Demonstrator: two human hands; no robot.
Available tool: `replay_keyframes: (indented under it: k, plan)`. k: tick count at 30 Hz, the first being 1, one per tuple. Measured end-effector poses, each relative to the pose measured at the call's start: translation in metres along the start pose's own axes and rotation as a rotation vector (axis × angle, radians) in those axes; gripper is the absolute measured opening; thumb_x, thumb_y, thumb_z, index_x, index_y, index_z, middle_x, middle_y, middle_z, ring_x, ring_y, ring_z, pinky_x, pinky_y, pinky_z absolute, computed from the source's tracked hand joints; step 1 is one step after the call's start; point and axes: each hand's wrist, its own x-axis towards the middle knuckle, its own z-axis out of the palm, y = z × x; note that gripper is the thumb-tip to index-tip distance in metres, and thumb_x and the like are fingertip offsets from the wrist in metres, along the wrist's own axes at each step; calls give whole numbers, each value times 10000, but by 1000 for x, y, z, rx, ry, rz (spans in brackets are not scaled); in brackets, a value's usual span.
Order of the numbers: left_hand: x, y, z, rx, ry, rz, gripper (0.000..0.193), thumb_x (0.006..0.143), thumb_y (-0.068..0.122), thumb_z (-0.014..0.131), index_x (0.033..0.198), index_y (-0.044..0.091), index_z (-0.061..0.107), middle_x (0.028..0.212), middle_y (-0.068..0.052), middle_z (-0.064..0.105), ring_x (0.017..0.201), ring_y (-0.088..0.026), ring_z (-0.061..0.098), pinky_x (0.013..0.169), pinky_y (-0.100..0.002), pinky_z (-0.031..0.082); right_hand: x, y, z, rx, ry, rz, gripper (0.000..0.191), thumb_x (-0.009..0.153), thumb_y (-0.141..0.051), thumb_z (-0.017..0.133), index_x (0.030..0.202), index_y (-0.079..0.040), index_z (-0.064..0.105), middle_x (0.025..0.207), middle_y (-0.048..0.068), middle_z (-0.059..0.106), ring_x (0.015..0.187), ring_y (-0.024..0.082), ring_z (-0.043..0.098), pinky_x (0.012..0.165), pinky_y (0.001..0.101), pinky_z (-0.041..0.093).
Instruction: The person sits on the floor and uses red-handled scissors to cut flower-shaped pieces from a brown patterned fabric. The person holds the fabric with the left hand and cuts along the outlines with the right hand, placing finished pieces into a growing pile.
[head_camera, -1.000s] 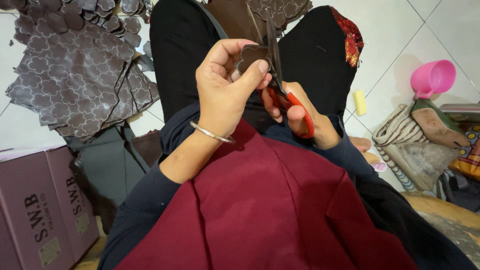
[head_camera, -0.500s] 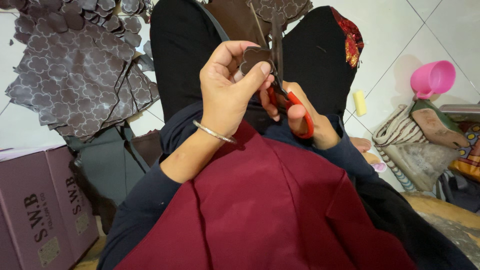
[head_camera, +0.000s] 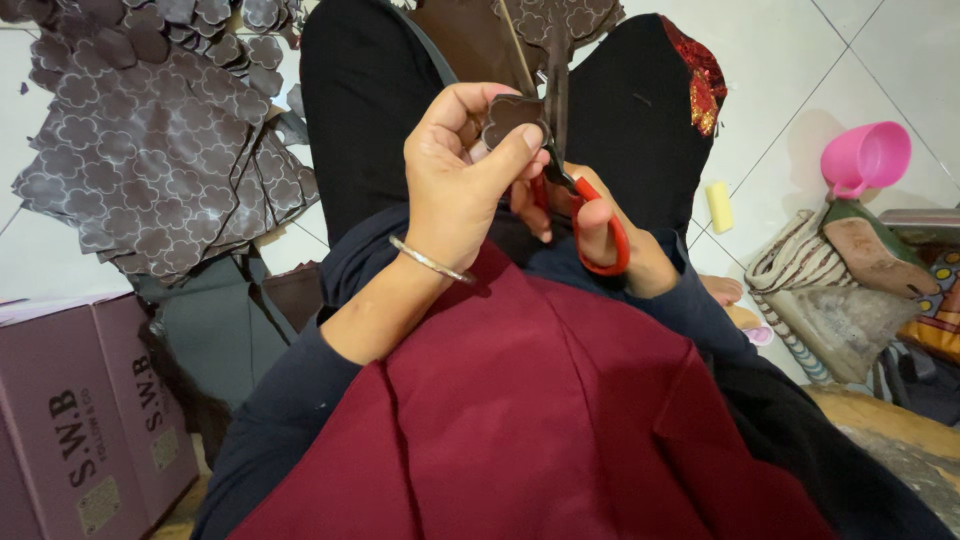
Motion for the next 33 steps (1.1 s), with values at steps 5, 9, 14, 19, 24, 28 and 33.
replay_keyframes:
  k: [5, 9, 14, 19, 24, 28, 33]
  plan:
    - [1, -2, -3, -31, 1, -7, 265, 964, -35, 717, 1201, -21, 600, 1001, -85, 694, 834, -105, 700, 762, -252, 611, 7, 3, -3, 42, -22, 4, 1031, 715, -1026, 406, 1053, -56, 503, 779, -16, 474, 663, 77, 438, 611, 241, 394]
    - [2, -2, -6, -8, 7, -1, 269, 959, -36, 716, 1201, -23, 599, 996, -86, 692, 828, -109, 708, 760, -249, 614, -1, -4, 0, 42, 11, 33, 1036, 732, -1015, 432, 1055, -38, 559, 800, -6, 506, 717, 76, 475, 658, 245, 415]
    - [4, -3, -9, 4, 0, -2, 270, 952, -30, 728, 1190, -32, 602, 1000, -94, 698, 813, -113, 702, 730, -249, 608, -4, 0, -4, 7, 29, 50, 1044, 764, -994, 439, 1087, -9, 563, 814, -5, 523, 701, 70, 478, 650, 231, 427]
    - [6, -1, -12, 13, 4, -14, 253, 943, -26, 734, 1170, -33, 623, 1015, -86, 703, 815, -107, 699, 751, -249, 616, 1, 27, -17, 10, -2, 67, 1038, 734, -978, 418, 969, 19, 579, 685, -8, 506, 533, 73, 469, 500, 218, 401]
    - [18, -12, -30, 23, 42, 14, 239, 964, -25, 692, 1197, -6, 641, 993, -66, 691, 805, -122, 690, 735, -259, 595, 2, 53, -30, 137, 54, 66, 1123, 748, -1006, 328, 1076, 40, 572, 756, 21, 494, 619, 115, 491, 587, 249, 413]
    - [53, -20, -94, -97, 154, 33, 260, 967, -25, 642, 1222, 25, 645, 932, -109, 685, 791, -184, 696, 750, -303, 612, 6, 71, -43, 407, 179, 129, 1110, 784, -990, 247, 1050, 26, 607, 743, 54, 491, 608, 194, 498, 639, 330, 452]
    - [119, 13, -226, -237, 554, 160, 389, 853, -109, 672, 1219, 12, 618, 954, -116, 627, 778, -244, 695, 758, -406, 674, 9, 88, -60, 584, 306, 153, 1026, 822, -946, 199, 975, -12, 594, 690, 58, 488, 618, 213, 501, 696, 372, 492]
